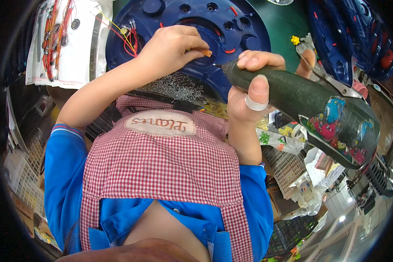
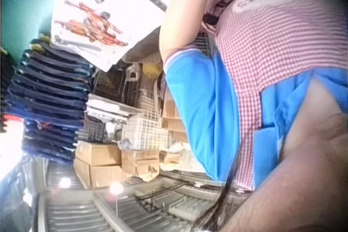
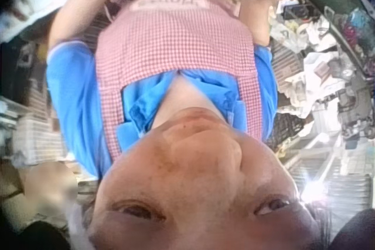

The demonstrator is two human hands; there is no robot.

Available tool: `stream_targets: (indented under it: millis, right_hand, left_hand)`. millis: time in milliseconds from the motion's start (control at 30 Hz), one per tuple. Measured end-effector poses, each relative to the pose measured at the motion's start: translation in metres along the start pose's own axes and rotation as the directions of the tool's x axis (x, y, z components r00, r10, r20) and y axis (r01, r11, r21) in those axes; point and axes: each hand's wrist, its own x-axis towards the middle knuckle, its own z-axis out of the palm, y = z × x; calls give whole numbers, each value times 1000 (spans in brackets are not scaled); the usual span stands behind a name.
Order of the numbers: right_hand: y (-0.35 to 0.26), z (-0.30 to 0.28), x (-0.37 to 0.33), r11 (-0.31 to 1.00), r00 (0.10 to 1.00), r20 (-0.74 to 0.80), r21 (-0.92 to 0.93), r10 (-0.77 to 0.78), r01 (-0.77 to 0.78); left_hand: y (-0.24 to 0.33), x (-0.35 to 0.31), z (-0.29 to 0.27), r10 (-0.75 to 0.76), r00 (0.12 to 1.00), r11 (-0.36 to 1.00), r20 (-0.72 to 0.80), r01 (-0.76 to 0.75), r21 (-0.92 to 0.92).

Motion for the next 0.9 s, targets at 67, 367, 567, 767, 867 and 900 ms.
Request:
stream_targets:
  millis: [67,367,567,767,867,900]
  right_hand:
    - [4,-5,-1,1000,1000,22,26,-18,17]
    - [22,5,-4,994,996,7,68,-87,87]
    - [32,7,-7,991,996,29,110,-81,77]
    - [35,1,1,993,989,136,114,-53,38]
    - [18,-5,-5,1000,996,91,21,17,-19]
    - [15,-10,-14,998,991,134,66,-4,-5]
  left_hand:
    - [-1,3,7,39,999,999,-4,-39,13]
    - [-6,5,11,69,998,998,-10,-69,11]
    - [-7,5,12,62,998,998,-14,-62,3]
    - [-11,6,12,89,996,996,12,-89,16]
    - [-3,3,3,120,993,986,20,-122,112]
    - [3,0,0,159,987,971,-15,-154,184]
